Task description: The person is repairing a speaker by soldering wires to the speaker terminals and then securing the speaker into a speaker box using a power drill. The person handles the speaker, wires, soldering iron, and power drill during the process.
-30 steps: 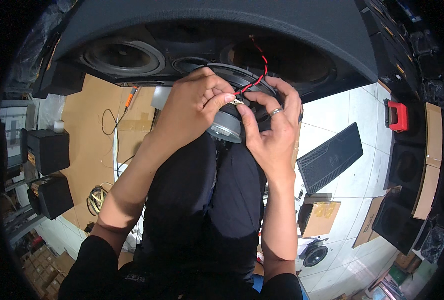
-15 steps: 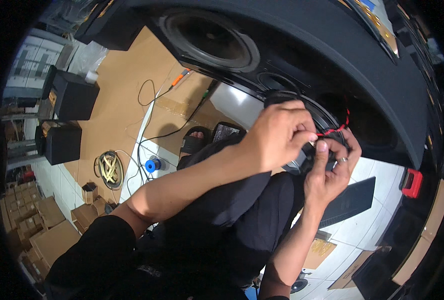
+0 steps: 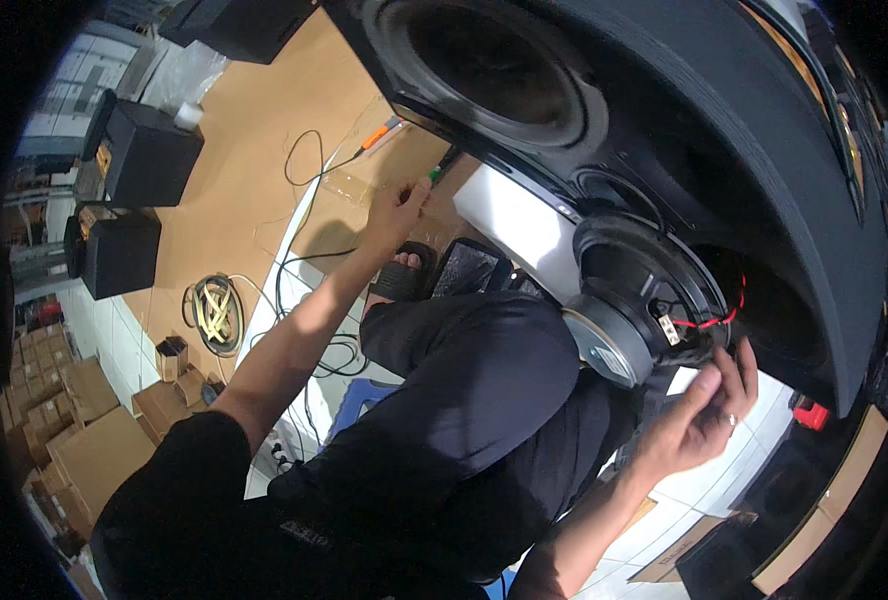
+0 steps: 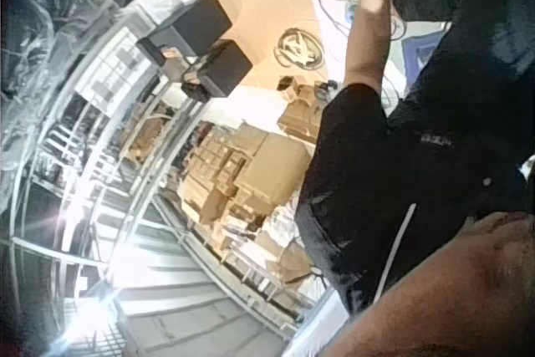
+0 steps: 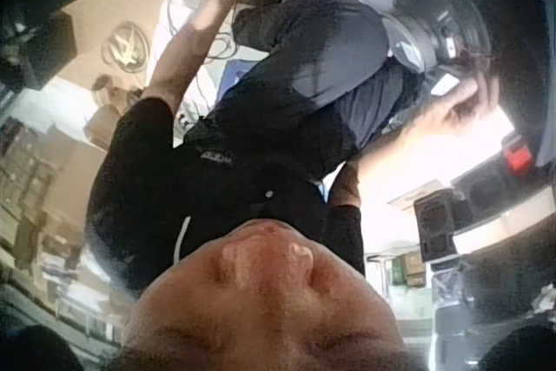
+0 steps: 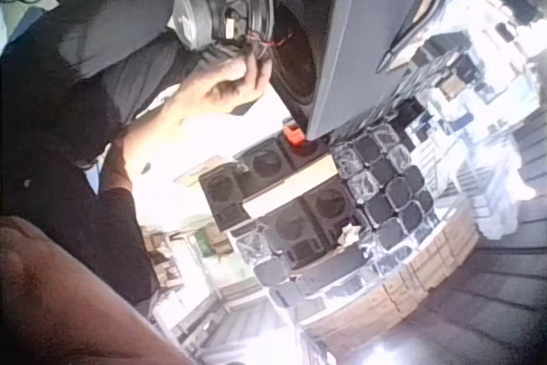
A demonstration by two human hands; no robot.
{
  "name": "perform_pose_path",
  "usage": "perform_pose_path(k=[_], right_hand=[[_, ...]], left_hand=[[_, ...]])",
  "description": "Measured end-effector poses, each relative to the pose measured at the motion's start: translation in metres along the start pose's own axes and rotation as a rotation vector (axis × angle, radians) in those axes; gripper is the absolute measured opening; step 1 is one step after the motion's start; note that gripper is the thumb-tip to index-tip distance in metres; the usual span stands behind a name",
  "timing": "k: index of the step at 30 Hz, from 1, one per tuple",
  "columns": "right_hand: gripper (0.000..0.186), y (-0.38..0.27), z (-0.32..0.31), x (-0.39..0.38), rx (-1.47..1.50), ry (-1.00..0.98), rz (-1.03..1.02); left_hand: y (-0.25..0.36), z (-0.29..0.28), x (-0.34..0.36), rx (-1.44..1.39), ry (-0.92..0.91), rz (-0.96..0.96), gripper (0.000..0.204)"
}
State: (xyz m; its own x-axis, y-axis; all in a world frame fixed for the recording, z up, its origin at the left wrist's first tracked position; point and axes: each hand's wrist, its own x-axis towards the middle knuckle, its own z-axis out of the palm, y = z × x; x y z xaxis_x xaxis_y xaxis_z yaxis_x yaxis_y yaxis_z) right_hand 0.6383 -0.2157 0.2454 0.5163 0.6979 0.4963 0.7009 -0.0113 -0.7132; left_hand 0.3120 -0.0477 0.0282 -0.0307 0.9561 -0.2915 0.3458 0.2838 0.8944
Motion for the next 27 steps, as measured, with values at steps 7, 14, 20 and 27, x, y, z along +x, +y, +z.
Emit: perform_pose_path(k=[7, 14, 20, 27], right_hand=[[0.028, -0.053, -0.016, -0.017, -0.124, -0.030, -0.077], [0.023, -0.098, -0.002, -0.023, -0.087, -0.312, -0.137], [0.016, -0.131, 0.052, -0.021, 0.105, -0.817, -0.243], [0.064, -0.159, 0.124, -0.042, -0.118, -1.365, -0.650]], left_hand=[[-0.113, 0.041, 0.098, 0.718, 0.186, -0.017, 0.052], [-0.128, 0.012, 0.110, 0.714, -0.007, 0.000, 0.038], [-0.051, -0.062, -0.045, 0.265, -0.079, -0.170, 0.036], [0.084, -0.127, -0.242, -0.352, -0.043, -0.327, 0.026]])
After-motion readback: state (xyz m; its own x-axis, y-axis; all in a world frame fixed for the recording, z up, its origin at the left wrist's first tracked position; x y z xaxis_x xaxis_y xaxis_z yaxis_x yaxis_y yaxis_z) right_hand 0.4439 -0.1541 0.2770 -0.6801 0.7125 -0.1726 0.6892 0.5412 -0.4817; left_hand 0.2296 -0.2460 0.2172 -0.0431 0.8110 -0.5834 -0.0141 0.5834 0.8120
